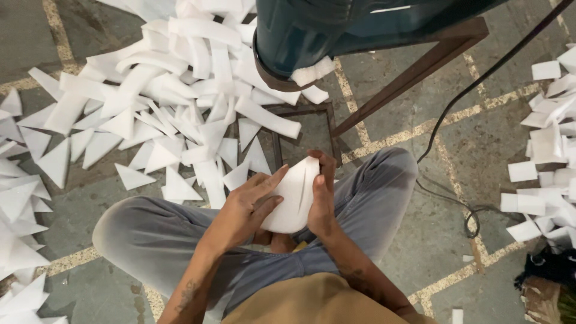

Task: The person sits on the floor and repeatedly feeds white foam sheets into a stationary cutting machine. The machine slices the foam into strips, which accumulate on the floor around the person.

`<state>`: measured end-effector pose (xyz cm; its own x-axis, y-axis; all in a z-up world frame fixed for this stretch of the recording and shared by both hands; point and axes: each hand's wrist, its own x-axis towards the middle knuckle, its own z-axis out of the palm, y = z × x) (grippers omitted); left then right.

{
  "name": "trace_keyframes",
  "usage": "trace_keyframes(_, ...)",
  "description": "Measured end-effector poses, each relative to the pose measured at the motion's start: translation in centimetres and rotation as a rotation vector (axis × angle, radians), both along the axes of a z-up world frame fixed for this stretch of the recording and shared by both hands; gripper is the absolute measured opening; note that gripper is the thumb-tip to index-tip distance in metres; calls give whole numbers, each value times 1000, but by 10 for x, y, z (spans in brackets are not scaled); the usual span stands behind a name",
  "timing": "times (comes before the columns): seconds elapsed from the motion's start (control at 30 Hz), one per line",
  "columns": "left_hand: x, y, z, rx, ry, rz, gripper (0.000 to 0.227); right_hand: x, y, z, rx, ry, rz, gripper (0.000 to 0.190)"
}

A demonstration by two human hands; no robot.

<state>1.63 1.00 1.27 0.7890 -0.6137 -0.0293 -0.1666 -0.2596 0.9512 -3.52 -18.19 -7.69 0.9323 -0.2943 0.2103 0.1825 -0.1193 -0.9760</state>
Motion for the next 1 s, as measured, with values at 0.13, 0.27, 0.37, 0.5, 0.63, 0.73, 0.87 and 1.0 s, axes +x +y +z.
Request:
trace_keyframes(0.13,-2,-1,1,-12,32,1,58,3,2,11,7,-10,1,57)
trace_keyframes(0.27,-2,-3,-1,-23,27,3,59,9,1,17,-101,31,-20,63)
trace_keyframes(0.37,-2,-4,-3,-19,-4,-3,60,11,1,19,-165,38,-40,66)
trace_keyframes(0.5,-3,-5,-7,-45,-21,8,59,11,3,22,-175,114,-71,72)
trace_keyframes(0.63,-1,-6,-12,-25,4,13,59,13,5,23,-164,171,-118,75)
trace_keyframes(0.73,-3,-7,-17,-2,-6,41,57,16,6,18,-122,301,-141,73)
trace_keyframes(0.87,-4,-11,-26,-1,-24,93,55,25,3,6,107,342,-92,66)
trace_keyframes(1.0,-4,-16,-35,3,24,147,53,35,-1,-5,395,438,-25,57)
